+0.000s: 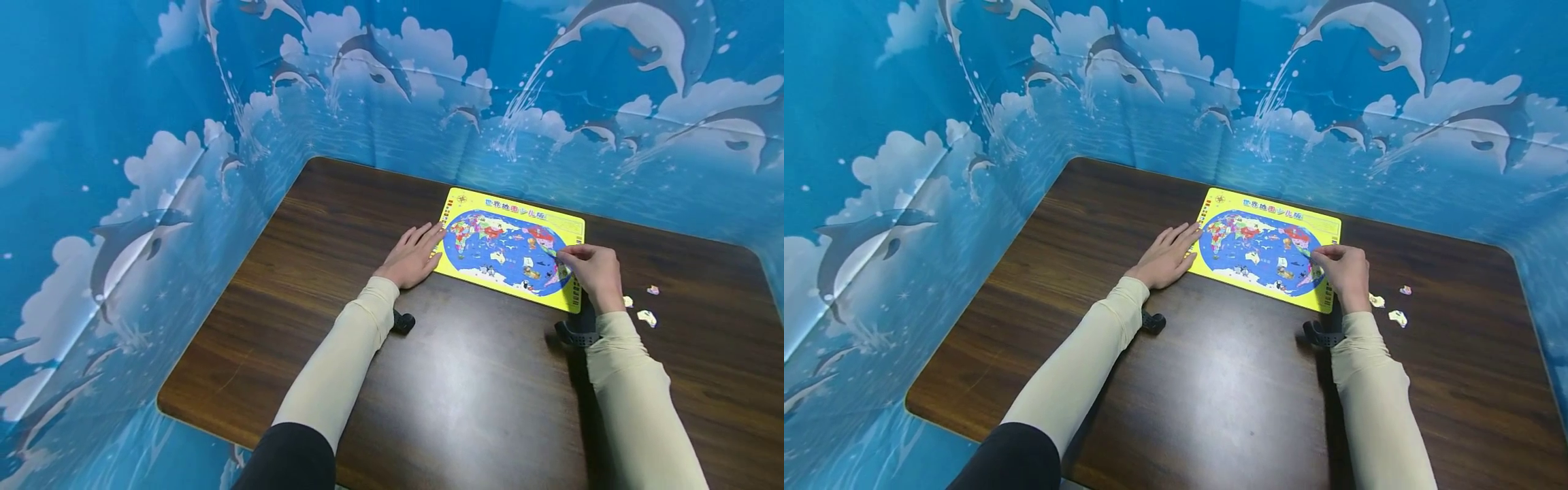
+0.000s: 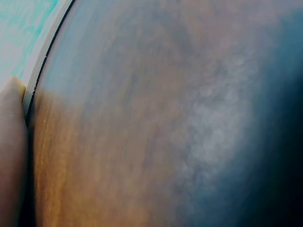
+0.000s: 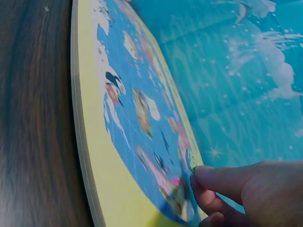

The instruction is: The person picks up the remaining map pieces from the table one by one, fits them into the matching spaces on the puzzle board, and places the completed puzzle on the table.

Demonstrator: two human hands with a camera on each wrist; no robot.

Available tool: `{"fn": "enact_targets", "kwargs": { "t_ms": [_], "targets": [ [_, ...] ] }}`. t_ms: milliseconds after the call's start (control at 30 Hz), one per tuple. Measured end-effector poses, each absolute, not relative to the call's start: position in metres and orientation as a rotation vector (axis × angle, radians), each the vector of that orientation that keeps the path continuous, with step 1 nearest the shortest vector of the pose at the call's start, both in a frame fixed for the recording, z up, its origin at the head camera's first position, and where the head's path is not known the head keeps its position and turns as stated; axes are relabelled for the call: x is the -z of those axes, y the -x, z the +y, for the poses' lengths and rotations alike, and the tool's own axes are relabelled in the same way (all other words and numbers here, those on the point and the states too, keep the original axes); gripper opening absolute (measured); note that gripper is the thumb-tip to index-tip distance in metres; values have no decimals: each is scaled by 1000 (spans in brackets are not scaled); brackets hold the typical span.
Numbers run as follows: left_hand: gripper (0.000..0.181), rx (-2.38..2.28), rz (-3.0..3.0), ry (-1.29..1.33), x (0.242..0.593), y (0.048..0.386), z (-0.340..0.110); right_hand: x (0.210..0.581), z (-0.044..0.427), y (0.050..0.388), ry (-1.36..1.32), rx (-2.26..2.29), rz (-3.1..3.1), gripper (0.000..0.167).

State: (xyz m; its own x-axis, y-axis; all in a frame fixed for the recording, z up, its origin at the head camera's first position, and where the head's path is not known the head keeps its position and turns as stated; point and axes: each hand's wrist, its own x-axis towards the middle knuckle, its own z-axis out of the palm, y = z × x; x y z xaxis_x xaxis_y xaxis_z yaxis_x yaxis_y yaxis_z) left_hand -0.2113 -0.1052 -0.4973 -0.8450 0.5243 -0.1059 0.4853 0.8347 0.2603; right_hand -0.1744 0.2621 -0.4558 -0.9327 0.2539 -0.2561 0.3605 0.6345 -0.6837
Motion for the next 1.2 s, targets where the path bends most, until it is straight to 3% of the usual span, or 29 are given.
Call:
{"fn": "enact_targets", "kwargs": {
  "t_ms": [633,1200],
  "targets": [
    [61,-326,2849,-783,500,213,-105,458,243,189,-451,1085,2757,42],
    [60,-348,2846,-795,500,213,-106,461,258,171,-372,1127,2894,41]
  ]
}}
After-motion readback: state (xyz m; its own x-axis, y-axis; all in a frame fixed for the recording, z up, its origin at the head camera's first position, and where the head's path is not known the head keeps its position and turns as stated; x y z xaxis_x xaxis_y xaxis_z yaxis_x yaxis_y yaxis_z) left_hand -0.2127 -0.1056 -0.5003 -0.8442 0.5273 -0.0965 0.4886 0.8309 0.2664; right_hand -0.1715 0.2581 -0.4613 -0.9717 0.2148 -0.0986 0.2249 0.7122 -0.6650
